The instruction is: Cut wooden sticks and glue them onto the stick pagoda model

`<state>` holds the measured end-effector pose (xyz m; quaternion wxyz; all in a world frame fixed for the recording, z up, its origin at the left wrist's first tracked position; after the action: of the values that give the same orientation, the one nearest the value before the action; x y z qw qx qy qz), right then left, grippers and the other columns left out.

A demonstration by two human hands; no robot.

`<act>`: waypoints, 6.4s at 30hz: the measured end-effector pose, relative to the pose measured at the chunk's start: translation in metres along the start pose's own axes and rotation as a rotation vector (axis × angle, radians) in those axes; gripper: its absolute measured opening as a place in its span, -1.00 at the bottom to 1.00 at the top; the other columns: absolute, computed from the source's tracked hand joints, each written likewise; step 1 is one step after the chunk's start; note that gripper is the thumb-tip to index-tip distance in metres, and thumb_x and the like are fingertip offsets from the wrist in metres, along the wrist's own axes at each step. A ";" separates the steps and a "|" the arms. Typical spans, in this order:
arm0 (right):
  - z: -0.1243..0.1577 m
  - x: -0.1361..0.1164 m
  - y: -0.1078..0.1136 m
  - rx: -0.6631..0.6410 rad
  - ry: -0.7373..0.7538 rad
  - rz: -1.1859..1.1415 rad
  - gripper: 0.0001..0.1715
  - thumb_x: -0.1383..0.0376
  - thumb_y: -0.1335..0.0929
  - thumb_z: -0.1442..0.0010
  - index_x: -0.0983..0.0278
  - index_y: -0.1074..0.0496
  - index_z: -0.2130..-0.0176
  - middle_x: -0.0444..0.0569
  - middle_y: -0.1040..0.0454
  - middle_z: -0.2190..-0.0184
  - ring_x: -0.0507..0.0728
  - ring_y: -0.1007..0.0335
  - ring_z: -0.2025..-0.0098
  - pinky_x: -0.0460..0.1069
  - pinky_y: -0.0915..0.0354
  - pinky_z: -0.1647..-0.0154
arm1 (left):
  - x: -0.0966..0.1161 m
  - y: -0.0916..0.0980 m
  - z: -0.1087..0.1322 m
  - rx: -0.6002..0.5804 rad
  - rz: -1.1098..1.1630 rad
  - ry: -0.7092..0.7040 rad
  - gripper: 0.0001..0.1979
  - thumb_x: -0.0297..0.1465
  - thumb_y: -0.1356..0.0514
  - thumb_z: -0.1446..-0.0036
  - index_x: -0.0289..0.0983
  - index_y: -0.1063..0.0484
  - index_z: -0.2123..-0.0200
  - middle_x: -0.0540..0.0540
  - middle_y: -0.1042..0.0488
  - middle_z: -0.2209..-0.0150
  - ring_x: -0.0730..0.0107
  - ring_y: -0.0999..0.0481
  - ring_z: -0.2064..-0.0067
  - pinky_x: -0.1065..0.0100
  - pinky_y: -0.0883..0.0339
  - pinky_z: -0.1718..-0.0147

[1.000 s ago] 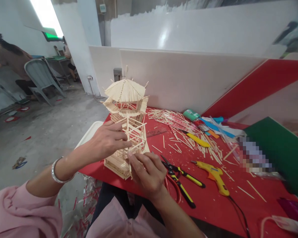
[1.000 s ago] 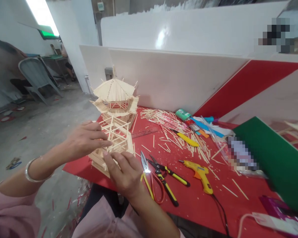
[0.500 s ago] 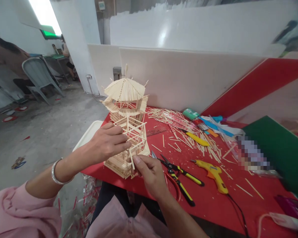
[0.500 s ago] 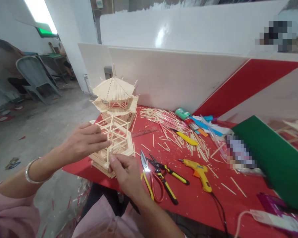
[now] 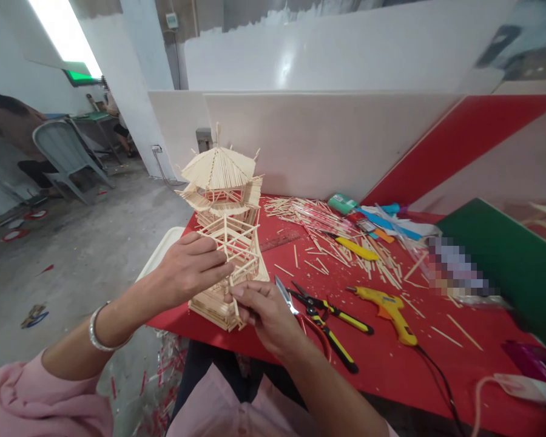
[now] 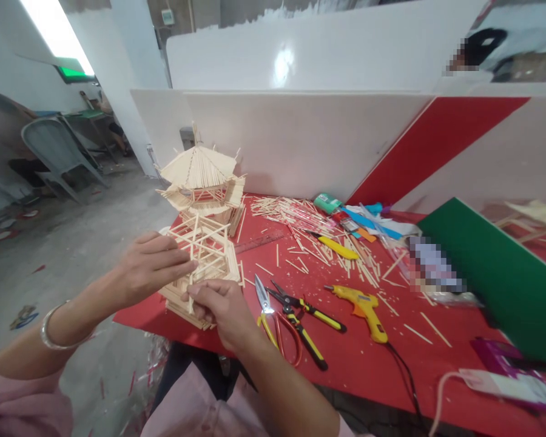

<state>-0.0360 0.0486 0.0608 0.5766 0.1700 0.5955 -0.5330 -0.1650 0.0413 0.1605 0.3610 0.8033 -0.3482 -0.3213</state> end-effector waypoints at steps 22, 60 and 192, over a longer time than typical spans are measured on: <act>-0.003 0.001 -0.002 0.014 -0.015 -0.062 -0.68 0.11 -0.49 0.09 0.33 -0.54 0.51 -0.19 -0.32 0.71 -0.12 0.00 0.67 -0.13 0.13 0.63 | 0.000 -0.004 0.006 0.017 -0.014 0.001 -0.90 -0.43 -0.14 -0.33 -0.28 -0.40 0.12 -0.04 -0.54 0.34 0.37 -0.41 0.27 0.28 -0.17 0.34; -0.005 -0.008 -0.001 0.051 -0.012 0.063 -0.65 0.07 -0.46 0.06 0.32 -0.53 0.52 -0.17 -0.32 0.74 -0.11 0.03 0.70 -0.09 0.19 0.63 | 0.002 -0.002 0.002 0.023 -0.025 0.009 -0.90 -0.43 -0.10 -0.36 -0.28 -0.40 0.18 -0.02 -0.54 0.39 0.38 -0.40 0.34 0.28 -0.17 0.40; 0.116 0.020 0.186 0.201 0.266 1.333 -0.18 0.31 -0.33 -0.09 0.30 -0.15 -0.31 0.25 -0.33 -0.19 0.36 -0.25 -0.24 0.30 -0.20 -0.25 | 0.127 -0.159 -0.029 0.421 0.890 1.070 -0.75 -0.44 -0.11 -0.19 -0.26 -0.39 0.55 0.01 -0.39 0.53 0.45 -0.38 0.46 0.43 -0.24 0.42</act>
<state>0.1690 0.0142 -0.0110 0.6848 0.6169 0.3770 -0.0915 -0.0207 0.0304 0.0147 0.4161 0.6852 -0.4722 0.3667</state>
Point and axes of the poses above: each hand's wrist, its own z-axis away from the middle knuckle, its own y-axis out of the back of the hand, x = y × z, the point moved 5 cm from there along -z, towards the middle knuckle
